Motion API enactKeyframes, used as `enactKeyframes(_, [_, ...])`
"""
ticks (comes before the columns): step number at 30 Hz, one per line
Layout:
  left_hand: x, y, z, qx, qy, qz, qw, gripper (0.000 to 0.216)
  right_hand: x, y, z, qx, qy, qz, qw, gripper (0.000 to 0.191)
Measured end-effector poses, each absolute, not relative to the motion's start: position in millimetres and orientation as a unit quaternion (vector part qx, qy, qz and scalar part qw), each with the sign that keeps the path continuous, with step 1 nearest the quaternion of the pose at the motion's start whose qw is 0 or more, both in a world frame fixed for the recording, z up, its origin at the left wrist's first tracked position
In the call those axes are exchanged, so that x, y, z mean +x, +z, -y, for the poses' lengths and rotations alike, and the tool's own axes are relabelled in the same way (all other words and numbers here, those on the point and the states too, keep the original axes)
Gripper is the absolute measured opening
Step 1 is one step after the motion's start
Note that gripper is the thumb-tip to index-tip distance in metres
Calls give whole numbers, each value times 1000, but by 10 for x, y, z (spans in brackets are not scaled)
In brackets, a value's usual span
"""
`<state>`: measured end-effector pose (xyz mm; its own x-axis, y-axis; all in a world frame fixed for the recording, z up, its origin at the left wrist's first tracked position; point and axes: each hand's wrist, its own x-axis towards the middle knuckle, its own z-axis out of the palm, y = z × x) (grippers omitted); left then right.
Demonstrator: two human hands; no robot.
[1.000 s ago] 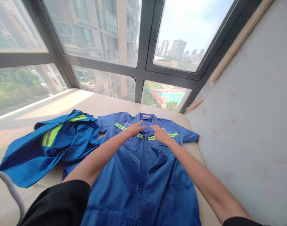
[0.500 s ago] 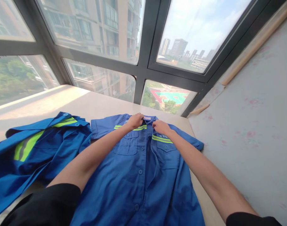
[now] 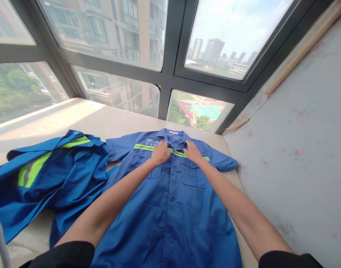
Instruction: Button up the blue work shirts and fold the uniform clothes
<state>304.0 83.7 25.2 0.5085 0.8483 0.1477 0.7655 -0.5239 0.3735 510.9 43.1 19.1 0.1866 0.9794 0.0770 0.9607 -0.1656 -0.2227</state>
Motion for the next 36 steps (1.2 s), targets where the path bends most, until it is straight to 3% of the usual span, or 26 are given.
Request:
enactKeyframes(10, [2824,163,-338,896,45,-429,106,58,5146,-57,-150,-747,9,657,100,56])
enactKeyframes(19, [2580,60,-168,884,41,-456,92,97,5454,-71,167,-840,-31,542,20,60])
enactKeyframes(28, [2558,7,-151,887,64,-452,68,94,5888,-80,428,-865,-3,501,-4,69])
enactKeyframes(36, [2488,10,-273,899,61,-429,62,95,6353,99,707,-854,48,517,-9,63])
